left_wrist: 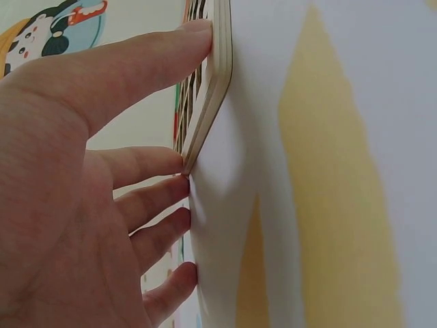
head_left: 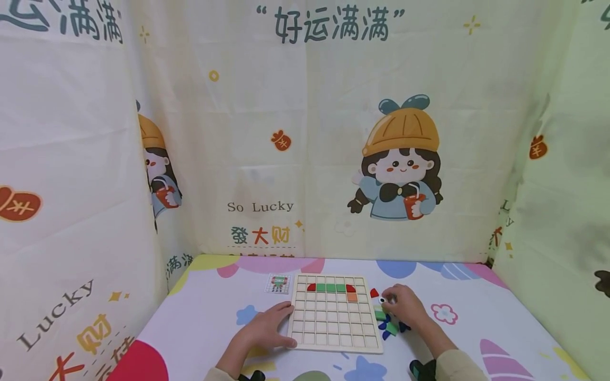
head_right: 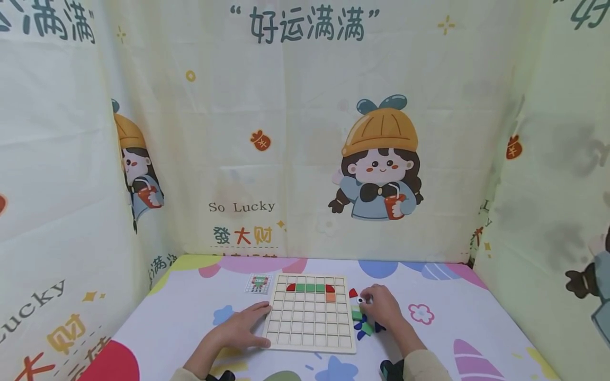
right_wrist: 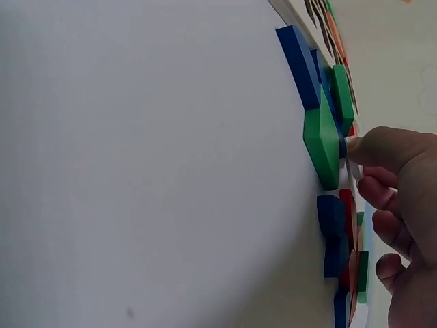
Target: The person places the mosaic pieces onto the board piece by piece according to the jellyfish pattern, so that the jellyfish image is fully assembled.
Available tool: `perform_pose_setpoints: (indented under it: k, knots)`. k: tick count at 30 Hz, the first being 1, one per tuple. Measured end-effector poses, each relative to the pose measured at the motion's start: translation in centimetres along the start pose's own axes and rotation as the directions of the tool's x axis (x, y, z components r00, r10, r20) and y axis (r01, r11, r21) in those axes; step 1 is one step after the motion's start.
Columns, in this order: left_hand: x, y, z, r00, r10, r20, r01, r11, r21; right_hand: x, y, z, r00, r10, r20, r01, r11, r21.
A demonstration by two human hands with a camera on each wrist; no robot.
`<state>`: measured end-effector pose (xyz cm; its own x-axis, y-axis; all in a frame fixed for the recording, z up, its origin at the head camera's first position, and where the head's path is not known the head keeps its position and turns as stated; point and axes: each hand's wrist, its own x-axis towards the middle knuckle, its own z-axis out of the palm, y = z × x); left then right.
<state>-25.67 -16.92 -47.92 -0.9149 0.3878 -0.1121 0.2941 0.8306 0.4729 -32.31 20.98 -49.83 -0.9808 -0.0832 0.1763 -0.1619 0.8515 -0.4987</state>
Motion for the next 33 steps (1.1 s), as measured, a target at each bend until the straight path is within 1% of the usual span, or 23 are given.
perform_pose_setpoints:
  k: [2, 7, 14, 19, 23, 29, 33]
  knots:
    - [0.0, 0.0, 0.0, 1.0, -0.001, 0.001, 0.001, 1.0, 0.0, 0.1, -0.1, 0.0, 1.0, -0.001, -0.001, 0.001, 1.0, 0.001]
    - [0.0, 0.0, 0.0, 1.0, 0.001, -0.001, -0.001, 1.0, -0.001, 0.4, -0.7, 0.2, 1.0, 0.002, 0.001, -0.002, 0.999, 0.042]
    - [0.1, -0.2, 0.1, 1.0, 0.005, -0.005, -0.005, 1.0, 0.008, 0.8, -2.3, 1.3, 1.0, -0.025, -0.002, 0.025, 0.996, 0.087]
    - [0.1, -0.1, 0.1, 1.0, 0.0, -0.003, 0.0, 1.0, 0.004, 0.8, -3.7, 1.9, 0.999, -0.044, 0.002, 0.044, 0.996, 0.082]
    - [0.0, 0.0, 0.2, 1.0, -0.001, -0.002, 0.001, 1.0, 0.0, 1.0, -4.5, 2.4, 0.998, -0.062, 0.0, 0.062, 0.994, 0.087]
    - [0.0, 0.1, 0.2, 1.0, 0.0, -0.003, 0.0, 1.0, 0.005, 1.1, -4.8, 3.0, 0.998, -0.056, 0.001, 0.056, 0.995, 0.082]
    - [0.0, 0.0, 0.1, 1.0, 0.0, -0.002, 0.0, 1.0, 0.003, 1.2, -4.8, 2.9, 0.999, -0.051, 0.001, 0.05, 0.99, 0.131]
